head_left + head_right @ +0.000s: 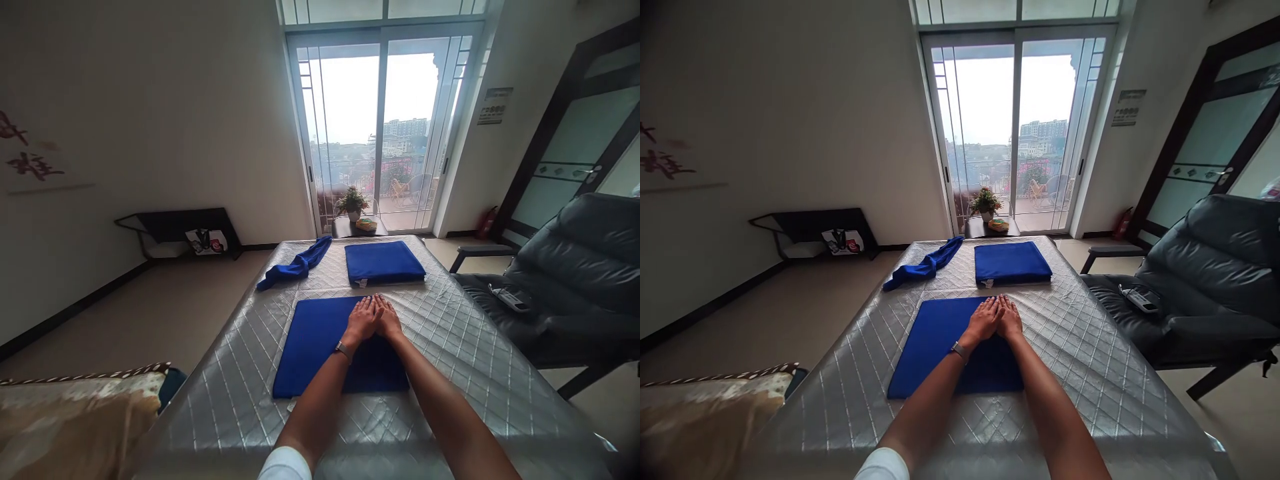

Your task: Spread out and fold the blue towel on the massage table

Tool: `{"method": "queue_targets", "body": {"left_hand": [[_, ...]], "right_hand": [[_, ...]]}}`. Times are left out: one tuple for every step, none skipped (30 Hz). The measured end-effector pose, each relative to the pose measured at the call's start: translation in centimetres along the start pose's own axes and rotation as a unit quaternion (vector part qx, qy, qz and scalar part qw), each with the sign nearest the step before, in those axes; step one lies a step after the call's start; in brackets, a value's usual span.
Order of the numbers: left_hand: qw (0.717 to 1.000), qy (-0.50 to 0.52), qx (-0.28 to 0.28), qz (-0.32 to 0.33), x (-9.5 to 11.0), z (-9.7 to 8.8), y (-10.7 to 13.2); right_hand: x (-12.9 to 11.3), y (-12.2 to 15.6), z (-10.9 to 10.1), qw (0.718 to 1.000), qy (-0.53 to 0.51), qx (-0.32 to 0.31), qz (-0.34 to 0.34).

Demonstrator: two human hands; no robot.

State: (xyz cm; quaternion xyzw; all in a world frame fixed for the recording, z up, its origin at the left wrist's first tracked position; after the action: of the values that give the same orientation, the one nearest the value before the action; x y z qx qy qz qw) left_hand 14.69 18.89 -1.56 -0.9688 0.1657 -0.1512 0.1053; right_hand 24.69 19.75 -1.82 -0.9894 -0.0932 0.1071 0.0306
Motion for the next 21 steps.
{"method": "queue_targets", "body": {"left_hand": [[1.000,0.000,-0.001,-0.009,0.0,0.2,0.1],[1.000,-0.005,-0.002,-0.020,-0.4,0.4,0.3],[0.999,-0.012,-0.002,-0.031,-1.0,0.4,0.5],[0.999,-0.021,-0.001,-0.041,-1.9,0.2,0.8],[0.998,-0.030,-0.001,-0.050,-3.0,0.0,1.1],[0.998,-0.039,-0.002,-0.059,-4.2,-0.3,1.4],[0.997,-0.046,-0.002,-0.069,-5.5,-0.7,1.7],[0.995,-0.054,-0.003,-0.081,-6.8,-1.1,2.1],[0.994,-0.061,-0.004,-0.095,-8.1,-1.5,2.5],[0.992,-0.068,-0.006,-0.109,-9.5,-2.0,2.9],[0.989,-0.076,-0.006,-0.125,-10.9,-2.5,3.3],[0.986,-0.083,-0.005,-0.141,-12.3,-3.0,3.7],[0.983,-0.091,-0.003,-0.158,-13.7,-3.4,4.2],[0.980,-0.099,0.001,-0.173,-15.0,-3.9,4.6],[0.977,-0.106,0.006,-0.186,-16.1,-4.3,5.0],[0.974,-0.110,0.011,-0.195,-17.2,-4.6,5.4],[0.973,-0.113,0.015,-0.202,-18.0,-4.8,5.7],[0.972,-0.112,0.017,-0.205,-18.7,-4.9,5.9],[0.972,-0.111,0.019,-0.206,-19.1,-5.0,6.0],[0.972,-0.109,0.022,-0.206,-19.4,-4.9,6.1],[0.972,-0.108,0.025,-0.206,-19.6,-4.9,6.2]], "right_hand": [[0.0,0.0,0.0,1.000,0.000,0.001,0.000],[0.0,0.0,-0.1,1.000,-0.001,0.004,0.002],[-0.1,0.0,-0.1,1.000,-0.004,0.007,0.006],[-0.1,-0.1,-0.1,1.000,-0.008,0.012,0.011],[-0.2,-0.1,-0.1,1.000,-0.011,0.016,0.014],[-0.3,-0.2,-0.1,1.000,-0.014,0.020,0.016],[-0.4,-0.2,-0.1,0.999,-0.017,0.024,0.019],[-0.4,-0.2,-0.1,0.999,-0.018,0.028,0.021],[-0.5,-0.3,-0.1,0.999,-0.020,0.029,0.021],[-0.5,-0.3,0.0,0.999,-0.021,0.029,0.021],[-0.5,-0.3,0.0,0.999,-0.022,0.027,0.020],[-0.5,-0.3,0.0,0.999,-0.023,0.026,0.020],[-0.4,-0.3,0.0,0.999,-0.023,0.024,0.020],[-0.4,-0.3,0.0,0.999,-0.022,0.022,0.020],[-0.4,-0.3,0.0,0.999,-0.022,0.020,0.021],[-0.4,-0.3,0.0,0.999,-0.020,0.020,0.022],[-0.3,-0.3,0.1,0.999,-0.019,0.019,0.022],[-0.3,-0.3,0.1,0.999,-0.018,0.020,0.022],[-0.3,-0.3,0.1,0.999,-0.016,0.020,0.022],[-0.3,-0.4,0.1,0.999,-0.014,0.020,0.022],[-0.3,-0.4,0.2,0.999,-0.013,0.019,0.022]]}}
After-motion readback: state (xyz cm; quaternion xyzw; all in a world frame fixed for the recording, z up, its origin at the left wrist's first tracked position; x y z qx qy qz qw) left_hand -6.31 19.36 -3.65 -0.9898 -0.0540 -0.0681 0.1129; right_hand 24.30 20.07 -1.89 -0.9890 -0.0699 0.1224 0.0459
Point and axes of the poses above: each hand's wrist, its own y-axis away from the middle knuckle, its own z-axis out of the palm, x = y × z, the point moved 3 cm from there along -y, towards the middle knuckle, and after that the axes turned 5 degrees about x, right-handed, at the moved point
